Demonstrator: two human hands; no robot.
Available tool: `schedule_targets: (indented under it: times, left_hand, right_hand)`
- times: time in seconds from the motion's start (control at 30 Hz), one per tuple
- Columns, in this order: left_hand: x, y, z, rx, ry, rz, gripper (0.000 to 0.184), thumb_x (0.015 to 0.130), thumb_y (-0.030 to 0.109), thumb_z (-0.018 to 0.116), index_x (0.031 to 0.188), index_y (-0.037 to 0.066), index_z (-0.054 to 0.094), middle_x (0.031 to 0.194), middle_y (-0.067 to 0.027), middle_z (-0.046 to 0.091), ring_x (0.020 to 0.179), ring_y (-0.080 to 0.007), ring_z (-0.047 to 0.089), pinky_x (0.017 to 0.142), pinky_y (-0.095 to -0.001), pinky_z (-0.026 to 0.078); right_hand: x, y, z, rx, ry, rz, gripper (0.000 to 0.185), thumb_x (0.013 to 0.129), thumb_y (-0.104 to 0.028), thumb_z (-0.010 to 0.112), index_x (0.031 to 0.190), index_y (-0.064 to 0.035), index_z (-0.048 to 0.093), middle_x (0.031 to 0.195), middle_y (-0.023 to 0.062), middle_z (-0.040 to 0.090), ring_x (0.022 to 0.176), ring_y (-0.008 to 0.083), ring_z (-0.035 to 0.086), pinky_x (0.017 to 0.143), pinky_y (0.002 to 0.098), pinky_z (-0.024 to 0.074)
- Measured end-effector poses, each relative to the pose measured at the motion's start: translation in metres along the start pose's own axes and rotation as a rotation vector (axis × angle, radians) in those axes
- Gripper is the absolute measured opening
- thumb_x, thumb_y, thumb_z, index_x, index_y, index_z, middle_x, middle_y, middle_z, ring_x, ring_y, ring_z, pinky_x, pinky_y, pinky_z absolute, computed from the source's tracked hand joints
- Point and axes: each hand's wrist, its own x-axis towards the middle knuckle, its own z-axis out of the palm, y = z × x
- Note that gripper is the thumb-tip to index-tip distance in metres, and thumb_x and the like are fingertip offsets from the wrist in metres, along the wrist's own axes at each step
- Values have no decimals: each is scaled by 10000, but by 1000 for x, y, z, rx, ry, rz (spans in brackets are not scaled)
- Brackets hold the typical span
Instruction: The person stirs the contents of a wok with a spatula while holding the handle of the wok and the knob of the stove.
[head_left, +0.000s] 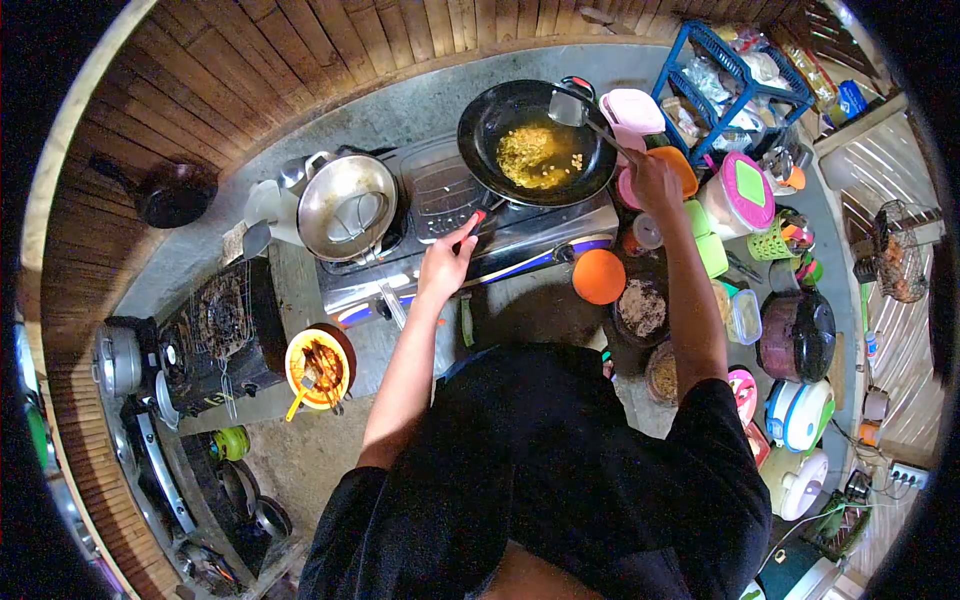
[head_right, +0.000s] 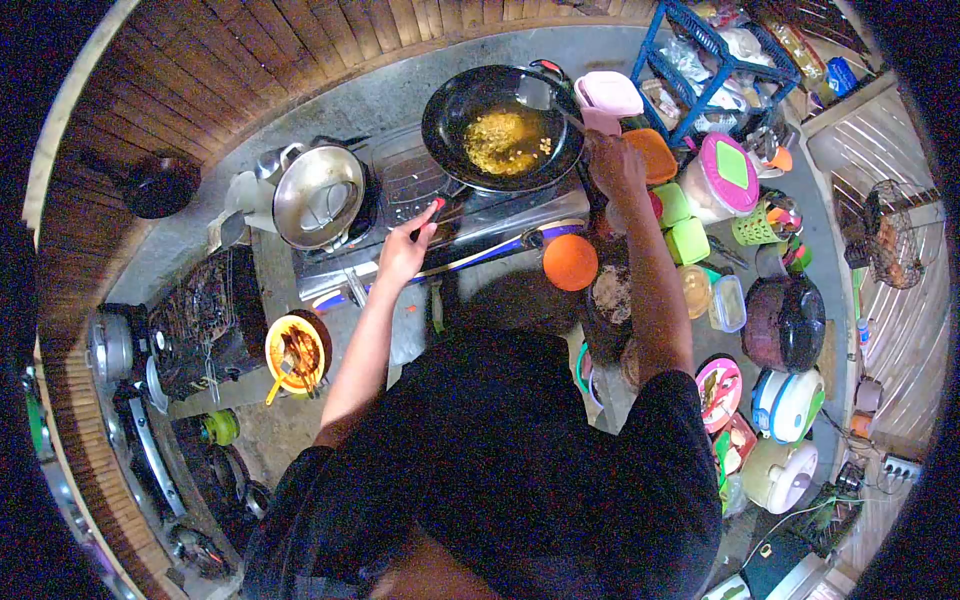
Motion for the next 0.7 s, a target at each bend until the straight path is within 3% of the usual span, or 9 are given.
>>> schedule_targets:
  times: [0.07,0.17,0.27,0.33,0.47,0.53,0.67,0.7]
  left_hand:
    - [0,0,0,1,-14,-21,390,948,317,586,1330,383,553,1182,-142,651,1027,-375,643,867,-407,518]
    - [0,0,0,11,10,3,390,946,318,589,1330,382,554,1182,-145,650,1031,-375,641,875,-406,517]
    - [-1,2,0,-10,26,28,390,945,314,592,1328,383,555,1196,-139,645,1047,-374,634,891,-407,512]
    - [0,0,1,-13,17,19,389,947,311,592,1327,385,555,1214,-129,638,1063,-364,630,908,-406,507]
    - [-1,-1,1,-9,40,65,390,950,309,588,1330,390,551,1223,-121,635,1068,-354,631,911,-402,507]
    - [-1,5,-2,41,2,-9,394,950,310,589,1334,389,547,1223,-119,635,1068,-346,633,909,-398,509]
    - [-2,9,-4,38,-4,-11,398,950,312,591,1338,388,544,1223,-116,636,1067,-345,635,906,-394,511]
    - [-2,11,-5,19,-23,-41,395,950,319,594,1339,377,550,1229,-135,635,1105,-339,625,932,-383,498]
  right_hand:
    - [4,7,12,2,-15,32,250,966,-266,511,1110,-173,693,889,215,681,817,408,664,683,505,522]
    - [9,24,38,16,30,-125,253,954,-306,493,1003,-132,670,828,192,691,742,388,684,613,528,547]
    - [2,17,35,141,-132,-146,284,959,-310,482,1016,-109,673,839,184,694,771,389,680,654,504,553]
    - [0,19,44,384,-106,-307,234,927,-192,620,1125,-104,706,771,144,669,692,266,646,660,379,495]
    - [-17,2,15,468,-241,-168,250,911,-152,654,1144,-72,701,746,88,644,687,169,596,645,347,471]
    - [-21,0,12,617,-408,-30,249,916,-121,645,1151,-54,696,755,57,625,711,123,570,644,346,457]
    - [-27,7,13,742,-378,-4,251,923,-101,631,1161,-48,689,777,46,628,736,118,570,676,331,468]
    - [-23,13,14,589,-278,-142,252,919,-91,631,1160,-40,685,810,64,652,765,128,595,696,327,476]
